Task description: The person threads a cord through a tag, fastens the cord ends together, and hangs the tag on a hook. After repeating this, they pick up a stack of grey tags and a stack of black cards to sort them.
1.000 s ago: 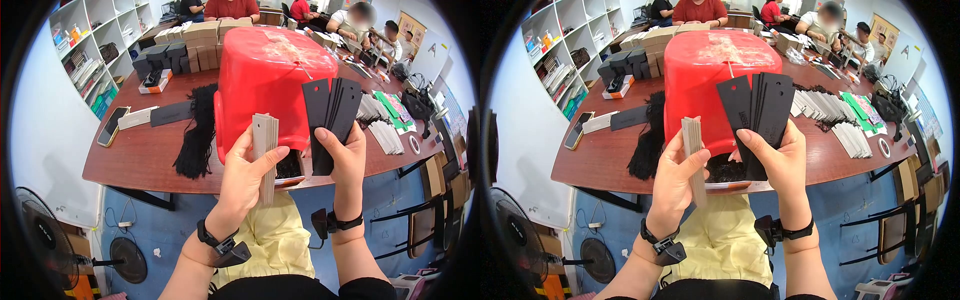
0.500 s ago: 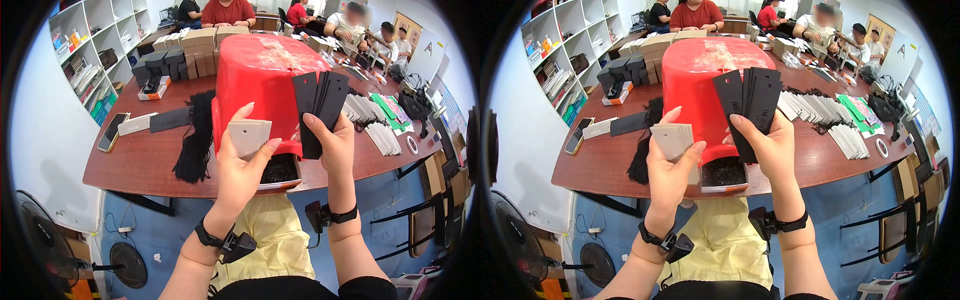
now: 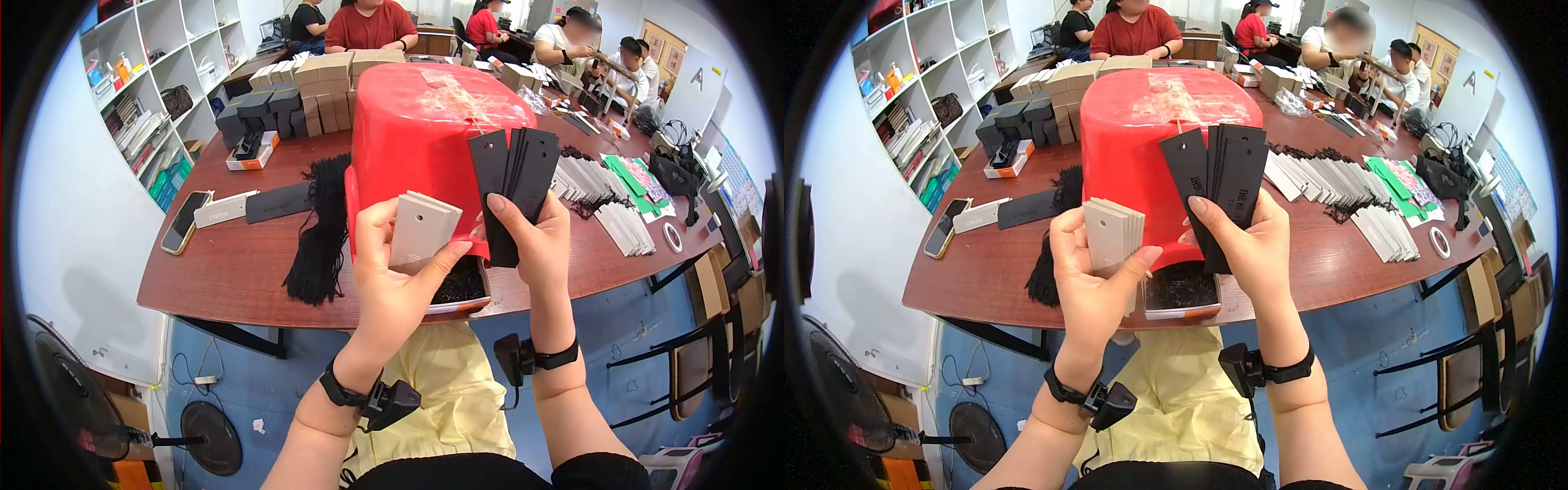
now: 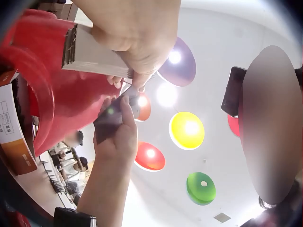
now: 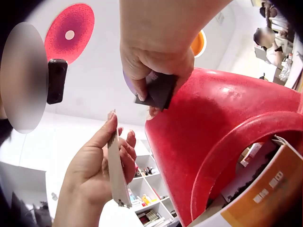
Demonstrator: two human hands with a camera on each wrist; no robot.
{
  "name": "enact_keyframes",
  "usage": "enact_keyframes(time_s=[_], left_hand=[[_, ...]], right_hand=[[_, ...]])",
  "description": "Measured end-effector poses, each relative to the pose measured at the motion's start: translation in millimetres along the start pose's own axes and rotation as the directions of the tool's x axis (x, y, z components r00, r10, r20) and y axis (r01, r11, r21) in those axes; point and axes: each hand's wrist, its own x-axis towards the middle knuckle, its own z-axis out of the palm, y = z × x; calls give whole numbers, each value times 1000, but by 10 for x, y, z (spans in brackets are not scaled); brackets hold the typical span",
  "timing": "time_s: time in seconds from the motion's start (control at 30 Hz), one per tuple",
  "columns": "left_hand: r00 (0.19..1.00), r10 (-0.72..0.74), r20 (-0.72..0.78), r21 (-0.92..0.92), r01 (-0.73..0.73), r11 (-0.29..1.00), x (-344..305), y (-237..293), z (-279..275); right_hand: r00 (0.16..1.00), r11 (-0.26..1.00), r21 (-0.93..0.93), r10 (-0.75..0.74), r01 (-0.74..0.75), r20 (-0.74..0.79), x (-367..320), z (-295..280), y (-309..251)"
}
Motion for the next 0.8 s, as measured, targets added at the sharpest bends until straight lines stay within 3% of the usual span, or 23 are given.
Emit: enact_keyframes(time_s=[0.13,0.27,0.33,0.4,0.47,0.57,0.6,0.8], left_hand=[[1000,3,-22,-15,-3,1000,38,-4,4],[999,-51,-8,-49,51,998,64,0,26],[998,-59,-9,-51,58,997,72,-10,12],[999,-47,9,-34,47,998,69,-20,4],[999,-34,11,-4,35,999,50,-33,21],[999,-22,34,32,21,999,7,-41,88],[999,-22,48,42,20,999,-10,-38,113],[997,-10,78,69,4,998,-52,-28,115]], right_hand=[[999,999,34,21,-20,-30,70,63,37],[996,975,205,88,-86,2,166,-14,221],[940,969,244,42,45,-339,141,-85,307],[882,955,133,-183,264,-435,90,-176,313],[744,919,27,-302,394,-596,-22,-155,242],[933,952,-2,-300,305,-197,-275,-2,-54],[979,975,121,-172,185,-109,-305,72,-155],[996,986,147,-84,81,21,-266,71,-186]])
